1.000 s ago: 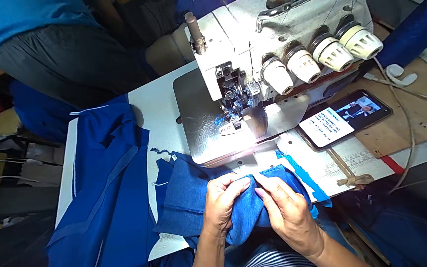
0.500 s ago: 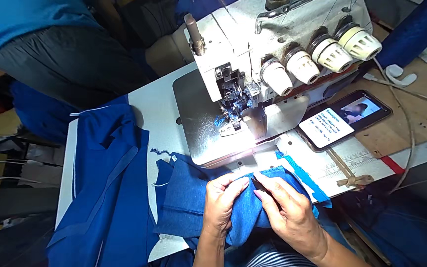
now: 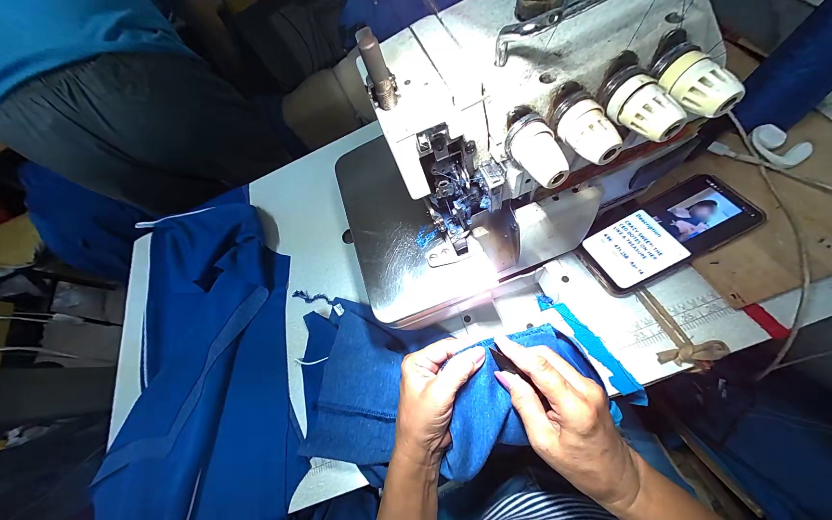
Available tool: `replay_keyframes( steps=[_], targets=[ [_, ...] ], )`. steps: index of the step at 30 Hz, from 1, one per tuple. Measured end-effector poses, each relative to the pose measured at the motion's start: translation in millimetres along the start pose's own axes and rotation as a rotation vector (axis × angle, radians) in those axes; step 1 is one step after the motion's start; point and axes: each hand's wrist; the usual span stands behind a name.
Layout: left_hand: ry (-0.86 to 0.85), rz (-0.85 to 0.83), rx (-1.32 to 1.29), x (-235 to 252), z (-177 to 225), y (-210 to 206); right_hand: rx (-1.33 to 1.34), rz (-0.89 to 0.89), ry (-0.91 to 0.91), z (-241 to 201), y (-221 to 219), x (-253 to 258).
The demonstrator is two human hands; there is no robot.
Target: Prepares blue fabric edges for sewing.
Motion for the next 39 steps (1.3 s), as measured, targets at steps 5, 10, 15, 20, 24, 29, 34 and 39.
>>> replay_keyframes(
  steps=[5, 10, 15, 20, 24, 29, 34, 39],
  targets=[
    [-0.017, -0.010, -0.001, 0.3, -0.7, -0.1, -0.018, 0.000, 0.004, 0.1, -1.2, 0.6],
    [-0.011, -0.011, -0.004, 0.3, -0.3, -0.1, -0.010, -0.008, 0.000, -0.1, 0.2, 0.3],
    [-0.048, -0.038, 0.031, 0.9, -1.7, 0.6, -0.020, 0.001, 0.013, -0.2, -1.4, 1.3],
    [-0.031, -0.037, 0.018, 0.5, -1.4, 0.4, 0.003, 0.022, 0.036, -0.5, -2.0, 1.5],
    [-0.018, -0.037, 0.007, 0.7, -0.7, 0.3, 0.045, 0.043, 0.026, 0.0, -0.3, 1.7],
    [0.000, -0.013, 0.001, 0.3, -0.3, -0.3, 0.039, 0.024, -0.002, 0.4, 0.1, 0.5],
    [0.003, -0.011, 0.005, 0.6, 0.3, -0.7, 0.025, 0.023, 0.001, 0.6, 0.2, 0.2],
    [-0.046, -0.040, 0.039, 0.7, -1.6, 1.0, 0.002, 0.019, 0.022, -0.9, -1.4, 2.2]
  ],
)
Point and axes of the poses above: each hand's wrist, its own x-axis towards the middle knuckle, its own y-axis out of the back of the hand, z = x × y, and after that the axes turned 13 degrees about z, right-handed
